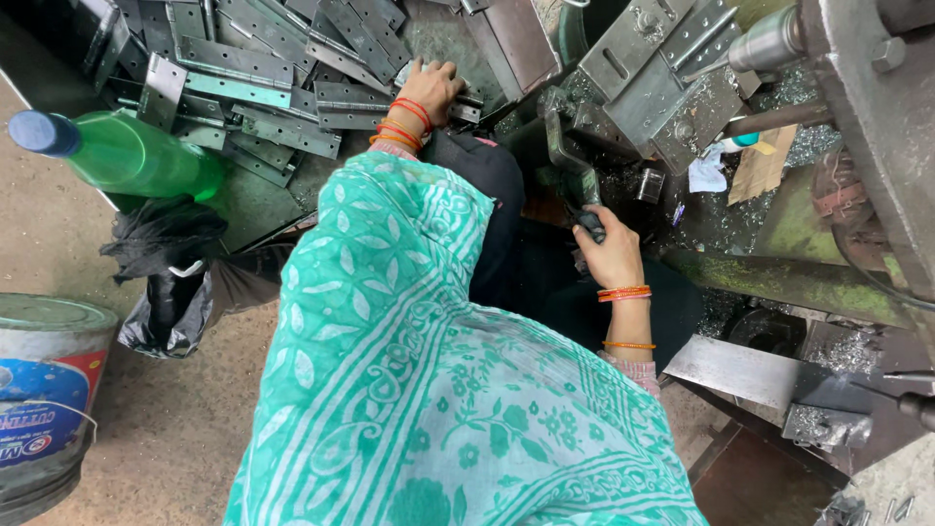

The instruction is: The person operates a manual press machine to process metal hinge components. They pick up each hinge from a pile, place it into the machine, and activate the press with a lever. The processed hinges are then removed and placed back onto the pile.

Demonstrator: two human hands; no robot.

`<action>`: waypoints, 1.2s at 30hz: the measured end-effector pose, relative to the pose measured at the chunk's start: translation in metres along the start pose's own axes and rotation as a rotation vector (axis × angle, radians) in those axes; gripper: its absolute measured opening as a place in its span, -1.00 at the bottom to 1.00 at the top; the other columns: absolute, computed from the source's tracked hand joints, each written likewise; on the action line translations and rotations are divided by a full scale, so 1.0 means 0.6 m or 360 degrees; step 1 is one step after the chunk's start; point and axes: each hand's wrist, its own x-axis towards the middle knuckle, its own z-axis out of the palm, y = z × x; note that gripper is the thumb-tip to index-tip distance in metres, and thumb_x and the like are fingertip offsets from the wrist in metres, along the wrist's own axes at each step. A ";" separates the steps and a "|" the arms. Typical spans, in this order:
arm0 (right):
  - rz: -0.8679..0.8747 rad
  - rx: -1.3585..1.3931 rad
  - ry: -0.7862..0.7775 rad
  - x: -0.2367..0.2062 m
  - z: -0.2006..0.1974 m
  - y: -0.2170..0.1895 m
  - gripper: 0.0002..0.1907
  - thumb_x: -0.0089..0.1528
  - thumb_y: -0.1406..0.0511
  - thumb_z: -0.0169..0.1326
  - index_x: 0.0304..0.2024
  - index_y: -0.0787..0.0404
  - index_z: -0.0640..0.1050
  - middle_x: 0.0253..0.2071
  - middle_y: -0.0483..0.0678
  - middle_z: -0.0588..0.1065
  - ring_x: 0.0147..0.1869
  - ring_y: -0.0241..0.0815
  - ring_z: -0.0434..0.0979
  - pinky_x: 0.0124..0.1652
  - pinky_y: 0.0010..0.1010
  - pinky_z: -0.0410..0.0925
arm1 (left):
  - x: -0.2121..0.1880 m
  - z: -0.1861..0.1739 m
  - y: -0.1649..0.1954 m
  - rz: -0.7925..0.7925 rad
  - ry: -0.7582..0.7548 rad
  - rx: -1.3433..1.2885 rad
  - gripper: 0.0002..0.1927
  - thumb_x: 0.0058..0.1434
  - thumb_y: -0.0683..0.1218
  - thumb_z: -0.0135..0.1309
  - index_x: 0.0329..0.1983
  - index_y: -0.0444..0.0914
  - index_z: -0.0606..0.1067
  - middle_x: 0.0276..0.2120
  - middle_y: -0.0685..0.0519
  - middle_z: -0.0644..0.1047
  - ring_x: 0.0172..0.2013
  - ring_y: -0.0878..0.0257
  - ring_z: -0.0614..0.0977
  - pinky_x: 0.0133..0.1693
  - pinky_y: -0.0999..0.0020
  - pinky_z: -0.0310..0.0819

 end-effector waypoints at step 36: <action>0.0068 0.0051 0.0114 -0.015 0.066 0.063 -0.50 0.15 0.11 0.18 0.11 0.13 0.52 -0.02 0.20 0.56 0.11 0.25 0.53 0.03 0.02 0.41 | 0.146 -0.019 0.349 0.0557 -0.0007 0.0040 -0.27 0.12 0.20 0.21 0.31 -0.21 0.39 0.30 -0.10 0.36 0.32 -0.07 0.30 0.37 -0.26 -0.23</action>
